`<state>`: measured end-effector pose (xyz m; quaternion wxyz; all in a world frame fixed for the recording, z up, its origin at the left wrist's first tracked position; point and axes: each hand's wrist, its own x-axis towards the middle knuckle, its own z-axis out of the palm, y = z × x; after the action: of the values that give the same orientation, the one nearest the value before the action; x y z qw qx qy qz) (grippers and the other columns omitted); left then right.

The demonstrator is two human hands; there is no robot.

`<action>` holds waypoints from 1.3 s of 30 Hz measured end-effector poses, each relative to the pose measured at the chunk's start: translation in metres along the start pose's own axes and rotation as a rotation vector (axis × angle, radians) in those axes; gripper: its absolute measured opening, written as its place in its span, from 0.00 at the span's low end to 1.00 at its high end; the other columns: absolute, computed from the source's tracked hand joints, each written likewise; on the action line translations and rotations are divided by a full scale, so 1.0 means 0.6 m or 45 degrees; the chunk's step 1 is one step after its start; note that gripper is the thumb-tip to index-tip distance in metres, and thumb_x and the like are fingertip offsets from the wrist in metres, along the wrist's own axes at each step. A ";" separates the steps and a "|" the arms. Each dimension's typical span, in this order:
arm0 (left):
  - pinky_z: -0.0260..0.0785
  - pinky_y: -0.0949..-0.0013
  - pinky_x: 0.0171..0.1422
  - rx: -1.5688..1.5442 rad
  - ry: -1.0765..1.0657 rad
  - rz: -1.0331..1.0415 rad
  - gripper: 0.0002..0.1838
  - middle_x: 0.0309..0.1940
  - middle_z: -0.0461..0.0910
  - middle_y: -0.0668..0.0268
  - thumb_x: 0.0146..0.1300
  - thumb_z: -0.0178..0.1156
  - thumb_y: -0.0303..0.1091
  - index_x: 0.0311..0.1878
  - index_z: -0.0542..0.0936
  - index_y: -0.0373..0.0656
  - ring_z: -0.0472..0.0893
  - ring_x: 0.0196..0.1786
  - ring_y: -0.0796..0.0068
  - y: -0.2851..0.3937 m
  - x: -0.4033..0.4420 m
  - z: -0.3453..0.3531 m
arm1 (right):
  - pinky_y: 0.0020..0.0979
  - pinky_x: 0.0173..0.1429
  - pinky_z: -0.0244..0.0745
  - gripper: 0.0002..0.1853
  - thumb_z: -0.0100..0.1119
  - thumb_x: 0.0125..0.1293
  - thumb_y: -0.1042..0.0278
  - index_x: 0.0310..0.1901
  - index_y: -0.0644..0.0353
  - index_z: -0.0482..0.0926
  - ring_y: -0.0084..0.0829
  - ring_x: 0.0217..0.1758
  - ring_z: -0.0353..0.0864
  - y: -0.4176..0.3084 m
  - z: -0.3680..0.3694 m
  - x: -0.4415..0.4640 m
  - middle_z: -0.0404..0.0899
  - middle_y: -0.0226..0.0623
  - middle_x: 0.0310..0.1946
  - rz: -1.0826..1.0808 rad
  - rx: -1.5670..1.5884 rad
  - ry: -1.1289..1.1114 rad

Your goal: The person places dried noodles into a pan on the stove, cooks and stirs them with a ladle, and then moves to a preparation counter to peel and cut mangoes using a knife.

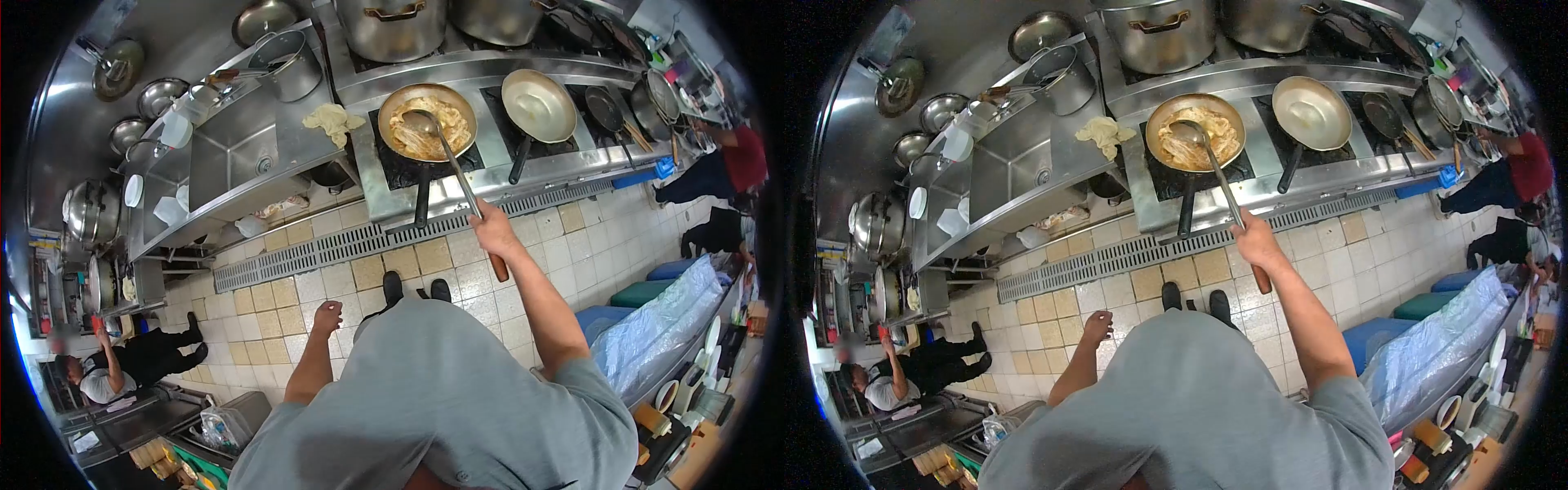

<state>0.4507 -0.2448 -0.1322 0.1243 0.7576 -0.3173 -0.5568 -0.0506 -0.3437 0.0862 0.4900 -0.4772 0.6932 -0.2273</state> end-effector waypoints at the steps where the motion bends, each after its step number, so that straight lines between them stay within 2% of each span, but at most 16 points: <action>1: 0.74 0.67 0.27 0.101 -0.007 0.027 0.20 0.34 0.82 0.64 0.67 0.63 0.48 0.54 0.79 0.44 0.80 0.27 0.73 -0.004 0.007 0.001 | 0.48 0.53 0.76 0.22 0.54 0.68 0.69 0.63 0.67 0.72 0.59 0.48 0.83 0.015 0.017 0.002 0.83 0.63 0.43 -0.135 -0.165 0.177; 2: 0.74 0.66 0.27 0.203 -0.011 0.054 0.20 0.34 0.82 0.64 0.67 0.64 0.48 0.54 0.79 0.44 0.80 0.27 0.73 -0.012 0.009 0.001 | 0.47 0.52 0.76 0.21 0.54 0.68 0.69 0.62 0.65 0.73 0.58 0.48 0.83 0.033 0.030 0.000 0.83 0.62 0.42 -0.272 -0.326 0.352; 3: 0.74 0.66 0.27 0.216 0.031 0.080 0.21 0.33 0.82 0.64 0.67 0.63 0.48 0.54 0.79 0.44 0.81 0.27 0.72 -0.006 0.001 0.002 | 0.45 0.55 0.76 0.22 0.54 0.68 0.71 0.63 0.64 0.72 0.58 0.51 0.82 0.019 0.023 -0.019 0.83 0.62 0.42 -0.389 -0.210 0.280; 6: 0.75 0.66 0.27 0.008 0.029 0.023 0.22 0.32 0.82 0.63 0.67 0.64 0.48 0.56 0.78 0.42 0.81 0.27 0.72 -0.012 -0.010 -0.002 | 0.45 0.56 0.76 0.20 0.52 0.69 0.72 0.62 0.63 0.73 0.60 0.53 0.81 -0.019 -0.003 -0.074 0.83 0.62 0.42 -0.348 -0.042 0.227; 7: 0.75 0.66 0.26 0.033 0.025 0.007 0.22 0.32 0.82 0.63 0.66 0.64 0.47 0.56 0.78 0.41 0.82 0.27 0.71 -0.023 -0.009 -0.006 | 0.45 0.47 0.79 0.19 0.52 0.69 0.73 0.60 0.64 0.74 0.55 0.42 0.85 0.014 0.005 -0.063 0.83 0.60 0.37 -0.491 -0.097 0.332; 8: 0.75 0.66 0.26 0.031 0.023 0.001 0.22 0.32 0.82 0.63 0.66 0.64 0.47 0.56 0.78 0.41 0.82 0.27 0.71 -0.038 -0.012 -0.008 | 0.45 0.47 0.79 0.19 0.52 0.69 0.73 0.60 0.64 0.74 0.55 0.42 0.85 0.024 0.001 -0.054 0.83 0.60 0.37 -0.487 -0.099 0.327; 10: 0.75 0.66 0.25 0.161 0.021 -0.045 0.21 0.31 0.82 0.63 0.66 0.64 0.46 0.54 0.79 0.40 0.82 0.27 0.70 -0.075 -0.012 -0.017 | 0.39 0.32 0.78 0.18 0.52 0.70 0.71 0.59 0.63 0.76 0.40 0.25 0.82 0.031 -0.010 -0.029 0.81 0.48 0.28 0.043 0.235 0.044; 11: 0.76 0.65 0.25 0.238 0.000 -0.092 0.21 0.31 0.82 0.62 0.66 0.63 0.46 0.54 0.79 0.40 0.82 0.27 0.69 -0.092 -0.008 -0.020 | 0.32 0.22 0.71 0.16 0.53 0.71 0.70 0.58 0.63 0.76 0.26 0.16 0.73 0.034 -0.004 -0.016 0.75 0.36 0.22 -0.071 0.235 0.097; 14: 0.77 0.64 0.27 0.342 -0.152 -0.268 0.22 0.32 0.82 0.61 0.67 0.62 0.47 0.55 0.79 0.41 0.83 0.29 0.68 -0.108 -0.007 -0.038 | 0.30 0.20 0.68 0.14 0.53 0.71 0.70 0.55 0.64 0.77 0.24 0.16 0.71 -0.005 0.028 -0.030 0.72 0.31 0.20 -0.093 0.190 0.165; 16: 0.78 0.63 0.30 0.234 0.008 -0.203 0.22 0.33 0.82 0.62 0.67 0.62 0.48 0.55 0.78 0.42 0.84 0.31 0.69 -0.094 -0.029 -0.038 | 0.31 0.21 0.69 0.12 0.53 0.71 0.70 0.52 0.65 0.77 0.25 0.16 0.72 -0.026 0.021 -0.036 0.73 0.32 0.20 -0.014 0.395 0.088; 18: 0.77 0.64 0.29 0.130 0.063 -0.167 0.22 0.34 0.82 0.63 0.67 0.62 0.48 0.56 0.78 0.42 0.83 0.30 0.70 -0.085 -0.032 -0.036 | 0.30 0.22 0.70 0.10 0.52 0.72 0.71 0.50 0.65 0.78 0.26 0.17 0.72 0.002 0.025 -0.014 0.74 0.32 0.21 0.128 0.915 -0.046; 20: 0.77 0.65 0.29 0.148 0.014 -0.159 0.22 0.35 0.82 0.63 0.67 0.62 0.48 0.56 0.78 0.42 0.82 0.29 0.71 -0.083 -0.024 -0.034 | 0.31 0.22 0.70 0.09 0.53 0.71 0.70 0.48 0.64 0.78 0.25 0.17 0.73 0.016 0.037 0.002 0.75 0.33 0.21 0.104 0.747 0.030; 22: 0.76 0.66 0.29 0.155 0.025 -0.126 0.21 0.35 0.82 0.63 0.67 0.62 0.48 0.55 0.79 0.43 0.81 0.29 0.72 -0.068 -0.027 -0.030 | 0.31 0.23 0.70 0.09 0.55 0.70 0.69 0.47 0.64 0.78 0.25 0.18 0.73 -0.023 0.045 -0.011 0.75 0.34 0.22 -0.123 0.232 0.251; 30: 0.74 0.67 0.27 0.178 -0.013 -0.036 0.21 0.33 0.82 0.63 0.67 0.64 0.47 0.54 0.79 0.43 0.81 0.28 0.72 -0.052 -0.020 -0.012 | 0.27 0.20 0.66 0.08 0.55 0.72 0.68 0.45 0.63 0.79 0.20 0.16 0.69 -0.019 0.047 0.035 0.71 0.28 0.22 -0.058 0.353 0.039; 36: 0.76 0.65 0.27 0.058 0.063 -0.122 0.22 0.34 0.83 0.62 0.65 0.65 0.47 0.55 0.79 0.43 0.82 0.28 0.71 -0.079 -0.018 -0.034 | 0.29 0.21 0.69 0.14 0.55 0.69 0.68 0.52 0.65 0.80 0.21 0.17 0.72 -0.053 0.003 -0.023 0.72 0.28 0.18 0.004 0.305 0.047; 39: 0.77 0.64 0.28 0.125 0.052 -0.169 0.22 0.34 0.83 0.62 0.67 0.64 0.47 0.56 0.78 0.43 0.83 0.29 0.70 -0.099 -0.016 -0.043 | 0.31 0.22 0.70 0.12 0.55 0.68 0.69 0.48 0.67 0.79 0.26 0.16 0.73 -0.061 -0.012 0.008 0.75 0.34 0.19 -0.238 0.166 0.204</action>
<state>0.4928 -0.1974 -0.1479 0.0563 0.7932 -0.2906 -0.5321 -0.0413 -0.3650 0.1156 0.4397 -0.4872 0.6663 -0.3540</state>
